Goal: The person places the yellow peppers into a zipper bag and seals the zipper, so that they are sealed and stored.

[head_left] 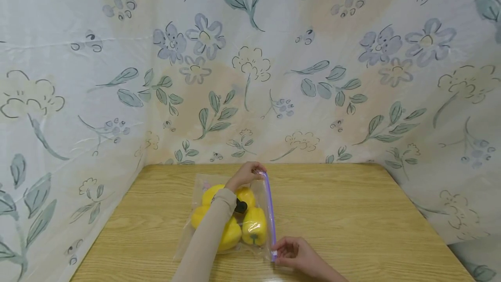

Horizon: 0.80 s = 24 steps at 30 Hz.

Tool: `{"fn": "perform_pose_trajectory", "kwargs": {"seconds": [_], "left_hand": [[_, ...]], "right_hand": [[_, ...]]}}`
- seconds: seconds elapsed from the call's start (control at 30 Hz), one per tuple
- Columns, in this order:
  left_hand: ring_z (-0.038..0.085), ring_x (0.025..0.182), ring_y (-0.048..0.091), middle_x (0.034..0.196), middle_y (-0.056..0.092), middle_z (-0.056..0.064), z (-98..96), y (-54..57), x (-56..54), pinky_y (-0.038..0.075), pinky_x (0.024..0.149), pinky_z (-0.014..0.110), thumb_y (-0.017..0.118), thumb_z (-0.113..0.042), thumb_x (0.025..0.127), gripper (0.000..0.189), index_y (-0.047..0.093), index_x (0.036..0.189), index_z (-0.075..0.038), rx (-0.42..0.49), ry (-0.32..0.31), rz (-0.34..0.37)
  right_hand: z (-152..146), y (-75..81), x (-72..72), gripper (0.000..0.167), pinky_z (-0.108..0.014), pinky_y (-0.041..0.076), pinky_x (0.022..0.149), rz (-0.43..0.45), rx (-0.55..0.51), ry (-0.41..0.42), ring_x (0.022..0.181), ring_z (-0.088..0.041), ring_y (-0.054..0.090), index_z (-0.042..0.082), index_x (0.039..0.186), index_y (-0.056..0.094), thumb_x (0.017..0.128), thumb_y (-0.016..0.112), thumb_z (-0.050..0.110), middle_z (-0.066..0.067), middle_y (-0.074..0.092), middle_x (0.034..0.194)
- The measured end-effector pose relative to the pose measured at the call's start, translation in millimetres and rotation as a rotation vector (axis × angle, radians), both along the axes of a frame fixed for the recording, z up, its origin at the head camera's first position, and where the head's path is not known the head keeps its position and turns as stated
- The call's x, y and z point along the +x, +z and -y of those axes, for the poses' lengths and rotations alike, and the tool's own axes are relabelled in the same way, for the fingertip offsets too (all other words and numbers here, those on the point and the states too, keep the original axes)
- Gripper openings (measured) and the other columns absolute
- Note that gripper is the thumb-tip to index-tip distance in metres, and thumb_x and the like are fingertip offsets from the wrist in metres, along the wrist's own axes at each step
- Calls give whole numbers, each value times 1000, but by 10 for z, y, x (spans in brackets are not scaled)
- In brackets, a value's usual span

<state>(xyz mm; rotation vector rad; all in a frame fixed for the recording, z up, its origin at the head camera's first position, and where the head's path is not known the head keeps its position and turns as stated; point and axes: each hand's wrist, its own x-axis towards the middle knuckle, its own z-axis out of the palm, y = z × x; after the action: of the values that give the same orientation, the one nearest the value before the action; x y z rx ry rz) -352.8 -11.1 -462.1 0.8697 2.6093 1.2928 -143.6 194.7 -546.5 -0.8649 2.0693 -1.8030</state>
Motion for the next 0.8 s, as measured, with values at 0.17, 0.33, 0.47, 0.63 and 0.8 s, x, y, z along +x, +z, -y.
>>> {"fn": "perform_pose_trajectory", "kwargs": {"seconds": [0.17, 0.33, 0.47, 0.63, 0.8], "left_hand": [[14, 87, 53, 100, 64, 6, -3, -9, 4, 46, 81, 27, 66, -9, 85, 18, 64, 103, -4, 11, -7, 7], [16, 89, 53, 101, 63, 8, -27, -20, 12, 46, 81, 28, 66, -7, 85, 21, 64, 105, -4, 20, -18, 21], [17, 92, 54, 104, 62, 8, -39, -30, 13, 46, 83, 29, 66, -8, 86, 25, 62, 110, -3, 25, -19, 52], [23, 101, 54, 110, 60, 11, -51, -13, 31, 44, 90, 36, 64, -10, 87, 29, 59, 114, -1, 8, -35, 52], [26, 109, 52, 117, 57, 11, -60, 15, 62, 42, 95, 40, 61, -13, 89, 32, 56, 119, -2, -21, -79, 74]], "right_hand": [[4, -2, 29, 27, -24, 54, 72, 23, -7, 5, 80, -4, 60, -4, 104, 61, 82, 69, 11, -13, 65, 90], [5, 5, 46, 27, -23, 53, 73, 57, -21, 38, 82, -5, 60, -6, 105, 59, 83, 67, 9, -17, 64, 91], [1, 22, 55, 30, -24, 54, 74, 95, -28, 70, 84, -7, 60, -6, 107, 57, 83, 67, 8, -23, 61, 94], [-3, 26, 45, 31, -28, 54, 79, 80, -31, 88, 88, -11, 62, -7, 109, 55, 84, 67, 8, -27, 59, 99], [-7, 8, 10, 30, -29, 53, 82, -29, -15, 80, 92, -12, 63, -5, 109, 55, 85, 66, 9, -26, 59, 103]]}}
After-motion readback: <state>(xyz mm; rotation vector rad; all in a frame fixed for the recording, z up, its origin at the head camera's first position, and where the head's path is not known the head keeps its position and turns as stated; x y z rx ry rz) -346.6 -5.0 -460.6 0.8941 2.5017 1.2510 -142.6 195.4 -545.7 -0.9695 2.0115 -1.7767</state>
